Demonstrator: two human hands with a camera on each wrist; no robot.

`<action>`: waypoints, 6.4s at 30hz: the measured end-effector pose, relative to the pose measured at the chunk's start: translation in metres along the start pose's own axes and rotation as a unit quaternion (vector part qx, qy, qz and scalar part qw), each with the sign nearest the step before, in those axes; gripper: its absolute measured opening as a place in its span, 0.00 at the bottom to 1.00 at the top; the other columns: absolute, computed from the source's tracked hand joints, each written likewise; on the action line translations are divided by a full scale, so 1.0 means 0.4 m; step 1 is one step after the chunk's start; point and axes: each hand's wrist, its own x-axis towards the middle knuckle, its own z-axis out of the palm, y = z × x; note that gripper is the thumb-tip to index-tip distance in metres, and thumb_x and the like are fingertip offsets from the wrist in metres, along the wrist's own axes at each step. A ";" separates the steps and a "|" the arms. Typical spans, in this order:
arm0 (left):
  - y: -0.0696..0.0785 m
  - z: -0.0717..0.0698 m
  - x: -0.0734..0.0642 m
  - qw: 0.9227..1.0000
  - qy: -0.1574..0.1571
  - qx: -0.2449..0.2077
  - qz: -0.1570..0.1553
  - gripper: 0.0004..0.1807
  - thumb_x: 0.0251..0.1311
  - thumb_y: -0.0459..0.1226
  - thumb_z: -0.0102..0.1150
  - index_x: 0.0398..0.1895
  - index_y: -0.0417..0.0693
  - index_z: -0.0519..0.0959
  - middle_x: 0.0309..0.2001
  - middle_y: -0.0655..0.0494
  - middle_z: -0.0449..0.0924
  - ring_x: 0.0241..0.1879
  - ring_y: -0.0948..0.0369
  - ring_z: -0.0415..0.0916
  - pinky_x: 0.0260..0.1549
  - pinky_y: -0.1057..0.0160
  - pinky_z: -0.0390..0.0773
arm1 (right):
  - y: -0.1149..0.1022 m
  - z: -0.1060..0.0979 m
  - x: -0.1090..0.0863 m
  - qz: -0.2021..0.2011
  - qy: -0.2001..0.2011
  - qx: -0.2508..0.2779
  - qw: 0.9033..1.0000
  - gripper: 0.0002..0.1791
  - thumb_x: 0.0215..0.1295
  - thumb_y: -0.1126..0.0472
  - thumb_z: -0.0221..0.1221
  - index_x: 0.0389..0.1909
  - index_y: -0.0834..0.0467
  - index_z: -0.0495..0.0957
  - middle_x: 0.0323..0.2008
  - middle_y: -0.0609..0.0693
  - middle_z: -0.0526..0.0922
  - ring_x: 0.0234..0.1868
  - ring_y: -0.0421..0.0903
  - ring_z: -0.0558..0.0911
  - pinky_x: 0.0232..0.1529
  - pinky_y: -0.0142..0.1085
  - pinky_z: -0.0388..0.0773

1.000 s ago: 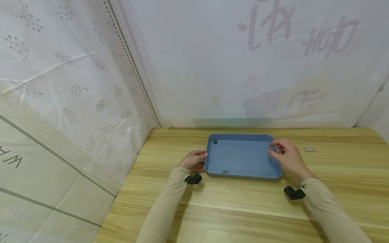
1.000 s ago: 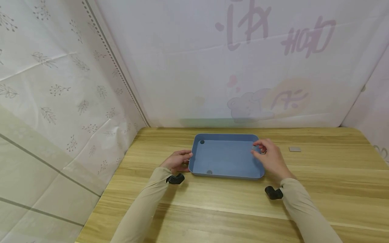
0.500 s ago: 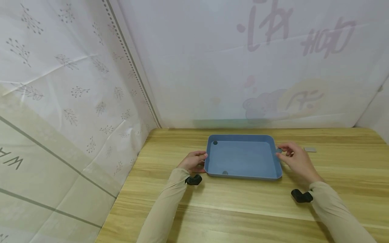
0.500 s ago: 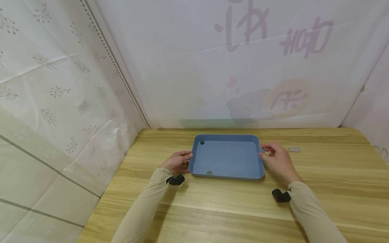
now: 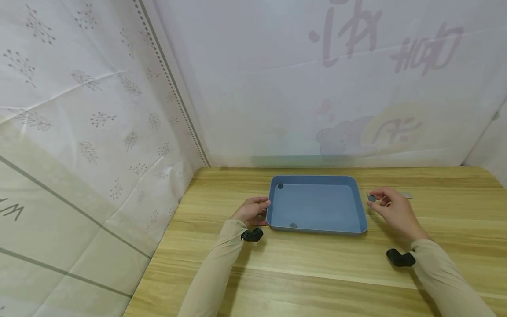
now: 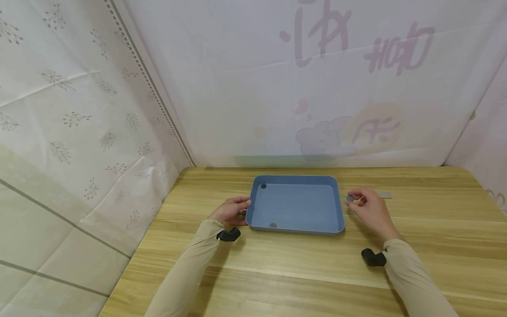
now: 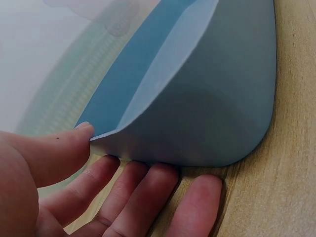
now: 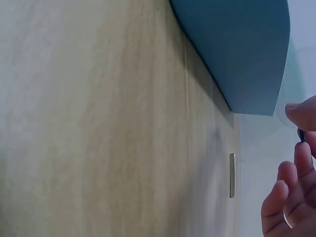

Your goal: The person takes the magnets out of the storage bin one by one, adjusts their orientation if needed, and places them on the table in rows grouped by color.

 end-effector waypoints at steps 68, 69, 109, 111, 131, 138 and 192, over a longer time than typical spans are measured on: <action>-0.015 -0.009 -0.014 1.000 -0.009 0.018 0.015 0.25 0.62 0.45 0.51 0.61 0.48 0.65 0.46 0.45 0.76 0.38 0.57 0.78 0.32 0.58 0.79 | 0.004 -0.006 -0.019 0.120 -0.168 -0.011 0.978 0.15 0.61 0.57 0.55 0.44 0.64 0.75 0.42 0.59 0.79 0.41 0.51 0.76 0.36 0.37 0.71; -0.015 -0.009 -0.015 1.000 -0.009 0.020 0.016 0.25 0.62 0.45 0.51 0.61 0.48 0.65 0.46 0.45 0.76 0.38 0.57 0.78 0.32 0.58 0.79 | 0.005 -0.005 -0.020 0.121 -0.169 -0.011 0.978 0.15 0.61 0.57 0.55 0.44 0.64 0.75 0.41 0.59 0.79 0.40 0.50 0.76 0.36 0.37 0.71; -0.015 -0.009 -0.027 1.000 -0.012 0.013 0.014 0.25 0.62 0.44 0.50 0.62 0.47 0.65 0.47 0.45 0.76 0.38 0.57 0.77 0.31 0.58 0.79 | -0.049 -0.022 -0.023 0.109 -0.118 -0.003 0.987 0.20 0.65 0.53 0.49 0.50 0.64 0.71 0.46 0.62 0.76 0.38 0.50 0.76 0.32 0.36 0.73; -0.015 -0.008 -0.027 1.000 -0.013 0.014 0.015 0.25 0.62 0.44 0.50 0.62 0.47 0.64 0.47 0.45 0.75 0.38 0.57 0.77 0.31 0.58 0.79 | -0.057 -0.020 -0.020 0.106 -0.110 -0.004 0.988 0.20 0.65 0.53 0.50 0.50 0.64 0.71 0.46 0.62 0.75 0.36 0.49 0.75 0.29 0.35 0.73; -0.013 -0.008 -0.021 1.000 -0.012 0.010 0.017 0.25 0.62 0.44 0.50 0.62 0.47 0.64 0.46 0.45 0.76 0.38 0.57 0.78 0.32 0.58 0.79 | -0.136 0.058 0.016 0.051 -0.111 0.035 0.992 0.19 0.62 0.51 0.55 0.49 0.58 0.74 0.42 0.55 0.77 0.32 0.45 0.73 0.27 0.32 0.73; -0.009 -0.006 -0.024 1.000 -0.008 0.015 0.012 0.25 0.62 0.44 0.50 0.62 0.49 0.65 0.49 0.45 0.75 0.39 0.57 0.78 0.31 0.58 0.79 | -0.169 0.083 0.013 0.039 -0.105 0.034 0.993 0.15 0.62 0.54 0.55 0.46 0.57 0.75 0.40 0.52 0.78 0.29 0.43 0.72 0.25 0.33 0.71; -0.015 -0.007 -0.014 1.000 -0.008 0.002 0.013 0.25 0.61 0.44 0.52 0.60 0.48 0.66 0.48 0.46 0.75 0.39 0.56 0.76 0.32 0.57 0.79 | -0.286 0.331 0.045 -0.076 -0.329 0.070 0.939 0.13 0.52 0.69 0.61 0.38 0.53 0.80 0.39 0.50 0.73 0.32 0.43 0.69 0.34 0.33 0.69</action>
